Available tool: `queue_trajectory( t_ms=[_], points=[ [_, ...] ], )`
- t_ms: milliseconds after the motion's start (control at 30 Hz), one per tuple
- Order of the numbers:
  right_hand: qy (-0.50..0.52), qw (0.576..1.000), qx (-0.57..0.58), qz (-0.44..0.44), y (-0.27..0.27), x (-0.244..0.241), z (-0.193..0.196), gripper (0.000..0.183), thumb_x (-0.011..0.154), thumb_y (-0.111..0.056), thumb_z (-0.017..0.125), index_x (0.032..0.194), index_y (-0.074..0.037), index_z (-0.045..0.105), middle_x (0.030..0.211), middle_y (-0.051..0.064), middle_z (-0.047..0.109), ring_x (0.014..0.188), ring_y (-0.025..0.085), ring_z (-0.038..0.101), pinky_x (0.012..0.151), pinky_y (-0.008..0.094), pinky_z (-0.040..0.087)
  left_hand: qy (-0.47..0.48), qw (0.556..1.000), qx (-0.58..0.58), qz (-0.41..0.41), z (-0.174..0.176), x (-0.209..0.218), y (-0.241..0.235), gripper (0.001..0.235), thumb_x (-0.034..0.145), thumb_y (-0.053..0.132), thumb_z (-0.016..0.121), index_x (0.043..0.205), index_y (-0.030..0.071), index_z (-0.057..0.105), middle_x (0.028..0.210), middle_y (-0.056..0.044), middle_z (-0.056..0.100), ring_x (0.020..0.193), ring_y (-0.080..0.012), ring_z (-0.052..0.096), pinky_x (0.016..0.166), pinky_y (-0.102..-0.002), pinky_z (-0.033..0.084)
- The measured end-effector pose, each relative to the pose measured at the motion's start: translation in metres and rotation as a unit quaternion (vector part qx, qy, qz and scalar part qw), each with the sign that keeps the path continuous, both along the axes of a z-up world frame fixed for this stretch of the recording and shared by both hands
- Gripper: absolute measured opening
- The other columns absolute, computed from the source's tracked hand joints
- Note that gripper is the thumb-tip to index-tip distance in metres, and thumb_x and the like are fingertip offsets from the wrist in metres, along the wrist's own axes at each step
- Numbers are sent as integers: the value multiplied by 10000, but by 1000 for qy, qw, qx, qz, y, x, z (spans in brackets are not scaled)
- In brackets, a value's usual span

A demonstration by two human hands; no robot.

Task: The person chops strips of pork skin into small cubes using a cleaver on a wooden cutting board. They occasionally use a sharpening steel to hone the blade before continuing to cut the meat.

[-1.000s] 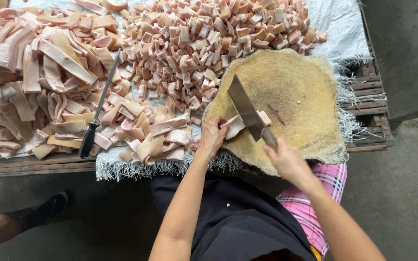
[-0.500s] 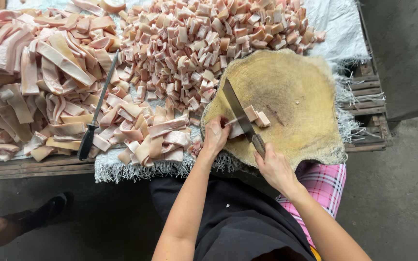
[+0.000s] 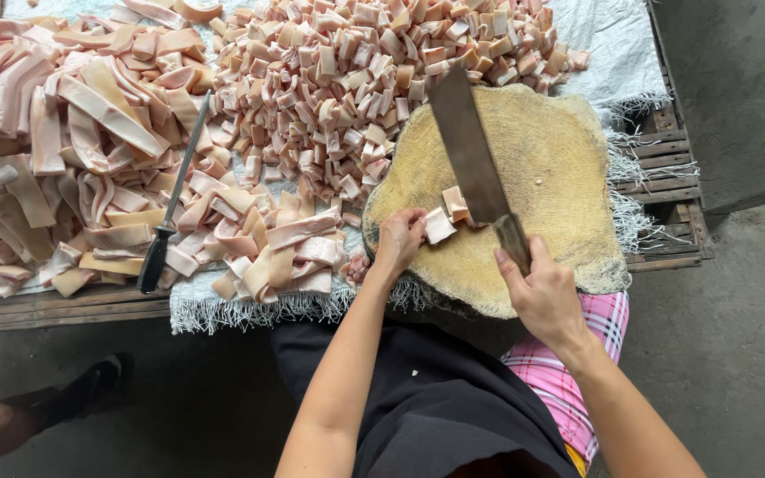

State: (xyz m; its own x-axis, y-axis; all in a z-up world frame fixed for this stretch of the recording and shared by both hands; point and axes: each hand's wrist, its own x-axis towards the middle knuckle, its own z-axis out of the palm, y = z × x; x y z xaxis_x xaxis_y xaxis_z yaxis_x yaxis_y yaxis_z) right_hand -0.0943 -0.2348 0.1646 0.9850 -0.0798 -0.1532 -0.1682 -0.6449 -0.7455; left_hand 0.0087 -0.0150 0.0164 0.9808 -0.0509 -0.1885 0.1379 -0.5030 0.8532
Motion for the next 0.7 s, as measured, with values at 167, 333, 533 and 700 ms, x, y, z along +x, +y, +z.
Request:
queue_trajectory(
  t_ms=[167, 333, 533, 700],
  points=[
    [-60, 997, 42, 5, 15, 1, -9, 360, 1043, -354, 549, 1089, -5, 476, 554, 116, 545, 402, 268, 562, 434, 418, 485, 30, 998, -45, 39, 2, 6, 15, 320, 939, 138, 633, 1218, -16, 666, 1083, -146, 681, 834, -211, 730, 775, -356, 611],
    [28, 984, -155, 80, 34, 6, -55, 383, 991, -337, 609, 1101, 8, 483, 729, 316, 672, 710, 521, 669, 668, 606, 538, -81, 996, 43, -7, -8, 5, 13, 262, 924, 75, 653, 1156, -30, 716, 1096, -229, 719, 975, -302, 705, 890, -406, 582],
    [66, 988, -119, 72, 25, 10, -78, 398, 986, -352, 595, 1115, 10, 490, 846, 369, 684, 813, 567, 656, 751, 632, 519, -84, 990, 93, -68, -19, 2, -4, 254, 891, 126, 680, 1062, -61, 683, 1034, -295, 682, 996, -420, 680, 908, -463, 543],
    [98, 992, -54, 64, 38, 72, -73, 460, 992, -359, 581, 1233, 17, 472, 825, 260, 685, 594, 407, 694, 519, 518, 559, -90, 989, 84, -76, -6, 2, 0, 229, 889, 123, 680, 1043, -45, 678, 1052, -284, 668, 1035, -433, 663, 933, -488, 533]
  ],
)
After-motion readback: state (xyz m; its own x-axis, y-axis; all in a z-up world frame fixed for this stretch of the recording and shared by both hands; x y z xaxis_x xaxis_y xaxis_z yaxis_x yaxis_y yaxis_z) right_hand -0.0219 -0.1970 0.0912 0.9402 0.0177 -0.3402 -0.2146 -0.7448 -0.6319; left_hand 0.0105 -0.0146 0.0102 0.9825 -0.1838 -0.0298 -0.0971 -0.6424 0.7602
